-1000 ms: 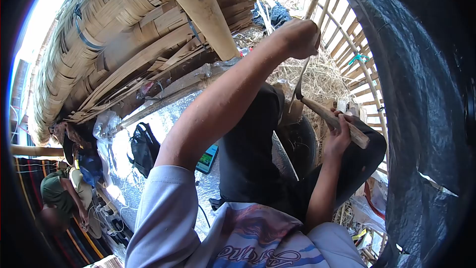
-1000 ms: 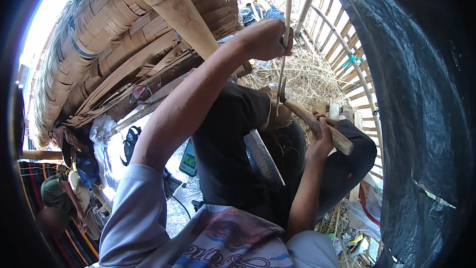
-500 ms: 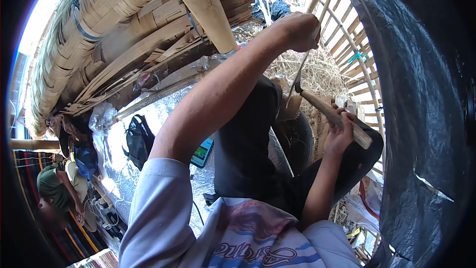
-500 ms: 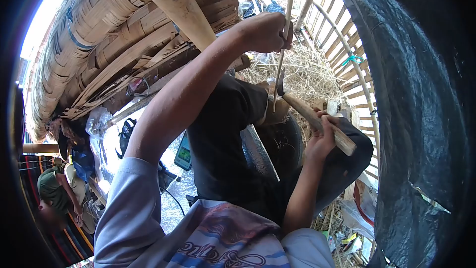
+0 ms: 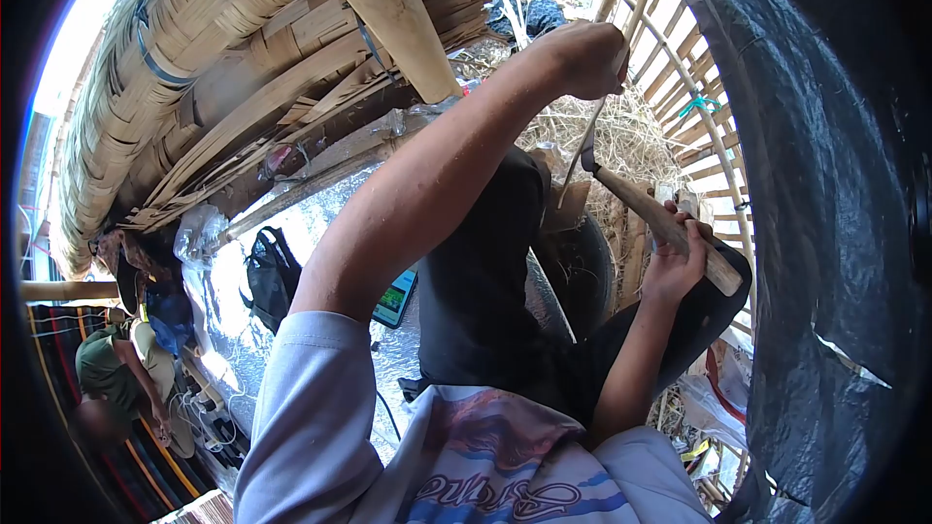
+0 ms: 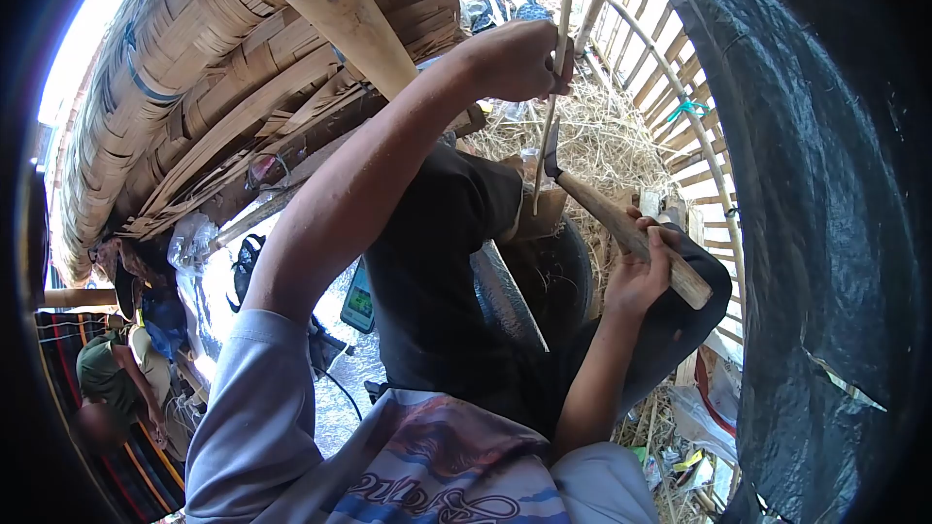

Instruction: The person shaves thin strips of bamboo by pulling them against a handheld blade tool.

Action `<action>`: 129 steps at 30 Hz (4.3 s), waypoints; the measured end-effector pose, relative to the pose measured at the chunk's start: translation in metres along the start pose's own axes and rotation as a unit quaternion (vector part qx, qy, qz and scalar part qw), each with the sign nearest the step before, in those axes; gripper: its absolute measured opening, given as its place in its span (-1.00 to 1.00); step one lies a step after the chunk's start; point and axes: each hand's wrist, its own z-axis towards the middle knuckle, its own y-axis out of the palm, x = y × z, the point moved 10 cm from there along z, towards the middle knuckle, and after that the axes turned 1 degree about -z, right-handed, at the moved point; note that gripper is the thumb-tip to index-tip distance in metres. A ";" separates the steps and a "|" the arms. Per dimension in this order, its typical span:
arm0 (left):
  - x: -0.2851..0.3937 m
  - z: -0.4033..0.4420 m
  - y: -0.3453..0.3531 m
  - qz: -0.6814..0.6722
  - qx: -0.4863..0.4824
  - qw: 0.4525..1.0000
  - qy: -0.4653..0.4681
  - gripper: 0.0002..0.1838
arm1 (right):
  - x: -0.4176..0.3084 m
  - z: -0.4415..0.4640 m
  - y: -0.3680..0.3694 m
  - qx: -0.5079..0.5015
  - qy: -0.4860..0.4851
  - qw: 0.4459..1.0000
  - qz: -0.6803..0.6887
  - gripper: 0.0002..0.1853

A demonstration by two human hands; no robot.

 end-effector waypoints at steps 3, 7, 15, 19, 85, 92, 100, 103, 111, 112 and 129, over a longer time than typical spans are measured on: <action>-0.001 -0.002 -0.003 -0.002 -0.001 1.000 -0.008 -0.85 | 0.023 0.002 -0.008 -0.006 0.021 0.999 -0.049 -0.96; -0.002 -0.001 -0.001 -0.013 -0.005 1.000 -0.011 -0.82 | 0.042 -0.002 -0.001 -0.028 0.009 0.990 -0.138 -0.96; -0.002 0.000 -0.001 0.003 0.000 1.000 -0.013 -0.80 | 0.025 -0.006 -0.002 -0.008 -0.016 1.000 -0.017 -0.93; -0.007 0.001 -0.002 0.003 0.003 1.000 -0.005 -0.81 | 0.044 -0.005 -0.001 -0.030 -0.030 0.994 -0.099 -0.95; -0.015 -0.003 0.003 -0.066 -0.020 0.998 0.000 -0.87 | 0.016 0.003 -0.005 -0.036 0.063 0.997 -0.037 -0.87; -0.031 -0.008 0.003 -0.118 -0.039 0.990 -0.062 -0.89 | 0.017 -0.002 0.005 -0.052 0.049 0.996 -0.058 -0.89; -0.023 -0.009 0.002 -0.108 -0.032 0.993 -0.025 -0.91 | 0.003 -0.004 0.025 -0.104 -0.052 0.983 -0.144 -0.95; -0.023 -0.010 0.002 -0.074 -0.022 0.997 -0.015 -0.91 | -0.002 -0.008 0.029 -0.086 -0.035 0.994 -0.051 -0.95; -0.030 -0.013 -0.001 -0.112 -0.019 0.992 -0.055 -0.90 | 0.005 -0.009 0.025 -0.067 -0.034 0.994 -0.074 -0.94; -0.025 -0.014 -0.001 -0.109 -0.021 0.993 -0.048 -0.90 | -0.002 -0.009 0.030 -0.071 -0.044 0.996 -0.043 -0.94; -0.020 -0.006 0.004 -0.114 -0.046 0.992 -0.016 -0.88 | 0.031 -0.002 0.012 -0.093 -0.032 0.977 -0.190 -0.95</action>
